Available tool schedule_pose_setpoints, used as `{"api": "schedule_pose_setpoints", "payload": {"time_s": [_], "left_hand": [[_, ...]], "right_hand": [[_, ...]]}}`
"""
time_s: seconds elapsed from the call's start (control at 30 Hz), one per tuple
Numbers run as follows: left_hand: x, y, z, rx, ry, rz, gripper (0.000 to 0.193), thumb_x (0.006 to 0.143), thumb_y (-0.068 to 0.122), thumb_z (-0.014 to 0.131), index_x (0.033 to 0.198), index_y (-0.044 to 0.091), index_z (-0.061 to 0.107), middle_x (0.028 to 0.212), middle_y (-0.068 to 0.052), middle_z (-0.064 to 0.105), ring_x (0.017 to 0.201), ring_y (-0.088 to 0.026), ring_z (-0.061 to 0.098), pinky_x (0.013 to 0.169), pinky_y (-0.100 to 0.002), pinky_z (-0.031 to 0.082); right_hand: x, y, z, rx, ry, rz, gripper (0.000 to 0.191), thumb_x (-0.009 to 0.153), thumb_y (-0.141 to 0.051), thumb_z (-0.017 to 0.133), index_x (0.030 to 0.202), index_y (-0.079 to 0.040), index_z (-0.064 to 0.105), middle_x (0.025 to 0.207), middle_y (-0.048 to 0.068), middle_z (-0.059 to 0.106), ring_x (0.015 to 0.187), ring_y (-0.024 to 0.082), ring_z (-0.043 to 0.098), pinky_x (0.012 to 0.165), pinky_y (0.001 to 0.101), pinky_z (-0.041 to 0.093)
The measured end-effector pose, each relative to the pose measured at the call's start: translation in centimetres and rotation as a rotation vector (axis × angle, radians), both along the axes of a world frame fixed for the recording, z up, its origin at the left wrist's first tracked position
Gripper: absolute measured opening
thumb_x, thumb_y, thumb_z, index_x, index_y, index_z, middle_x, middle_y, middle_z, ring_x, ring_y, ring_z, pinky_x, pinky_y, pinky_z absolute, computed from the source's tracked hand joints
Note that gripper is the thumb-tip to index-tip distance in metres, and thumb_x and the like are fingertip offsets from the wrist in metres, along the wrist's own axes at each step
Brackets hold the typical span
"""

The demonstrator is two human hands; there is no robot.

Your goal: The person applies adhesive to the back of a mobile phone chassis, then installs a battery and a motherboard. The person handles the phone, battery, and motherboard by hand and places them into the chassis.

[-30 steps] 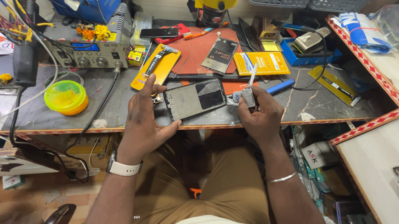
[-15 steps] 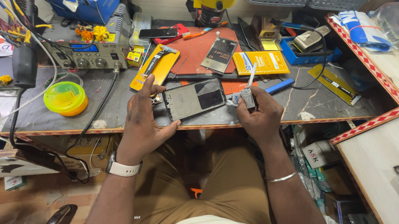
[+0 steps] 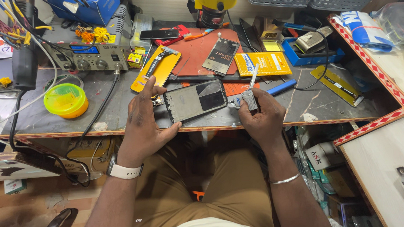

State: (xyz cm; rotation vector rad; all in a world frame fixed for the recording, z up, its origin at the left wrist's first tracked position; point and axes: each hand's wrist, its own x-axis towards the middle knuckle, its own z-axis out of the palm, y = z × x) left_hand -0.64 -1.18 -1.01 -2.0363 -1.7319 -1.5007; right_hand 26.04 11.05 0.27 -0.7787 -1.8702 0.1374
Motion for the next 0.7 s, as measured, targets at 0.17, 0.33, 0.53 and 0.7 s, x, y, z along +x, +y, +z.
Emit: {"api": "schedule_pose_setpoints", "payload": {"time_s": [0.17, 0.33, 0.53, 0.7], "left_hand": [[0.01, 0.06, -0.01, -0.02, -0.013, 0.007, 0.12, 0.067, 0.02, 0.091, 0.161, 0.008, 0.018, 0.137, -0.014, 0.057, 0.13, -0.037, 0.053, 0.117, -0.052, 0.033], [0.01, -0.01, 0.02, -0.011, -0.007, 0.002, 0.12, 0.067, 0.02, 0.091, 0.161, 0.008, 0.017, 0.137, -0.014, 0.057, 0.131, -0.037, 0.053, 0.117, -0.052, 0.033], [0.02, -0.05, 0.05, -0.009, -0.012, -0.002, 0.119, 0.068, 0.02, 0.091, 0.161, 0.008, 0.018, 0.137, -0.014, 0.058, 0.131, -0.036, 0.053, 0.117, -0.052, 0.033], [-0.07, 0.05, -0.01, 0.013, 0.002, -0.003, 0.119, 0.068, 0.019, 0.091, 0.161, 0.008, 0.018, 0.137, -0.013, 0.058, 0.131, -0.033, 0.055, 0.118, -0.051, 0.033]], "right_hand": [[0.04, 0.07, -0.03, 0.032, -0.016, -0.018, 0.021, 0.087, -0.006, 0.075, 0.105, 0.003, 0.069, 0.086, 0.014, 0.073, 0.075, 0.018, 0.073, 0.069, 0.0319, 0.058], [-0.03, 0.08, -0.05, 0.01, -0.001, -0.003, 0.021, 0.089, -0.007, 0.076, 0.106, 0.003, 0.069, 0.087, 0.013, 0.073, 0.075, 0.017, 0.073, 0.068, 0.0312, 0.058], [-0.02, 0.12, -0.05, -0.004, 0.003, -0.001, 0.022, 0.09, -0.008, 0.076, 0.107, 0.003, 0.069, 0.087, 0.013, 0.074, 0.076, 0.017, 0.074, 0.068, 0.031, 0.058], [-0.01, 0.19, -0.16, 0.017, -0.005, -0.018, 0.021, 0.088, -0.007, 0.075, 0.106, 0.003, 0.07, 0.087, 0.014, 0.073, 0.075, 0.018, 0.074, 0.069, 0.0316, 0.059]]}}
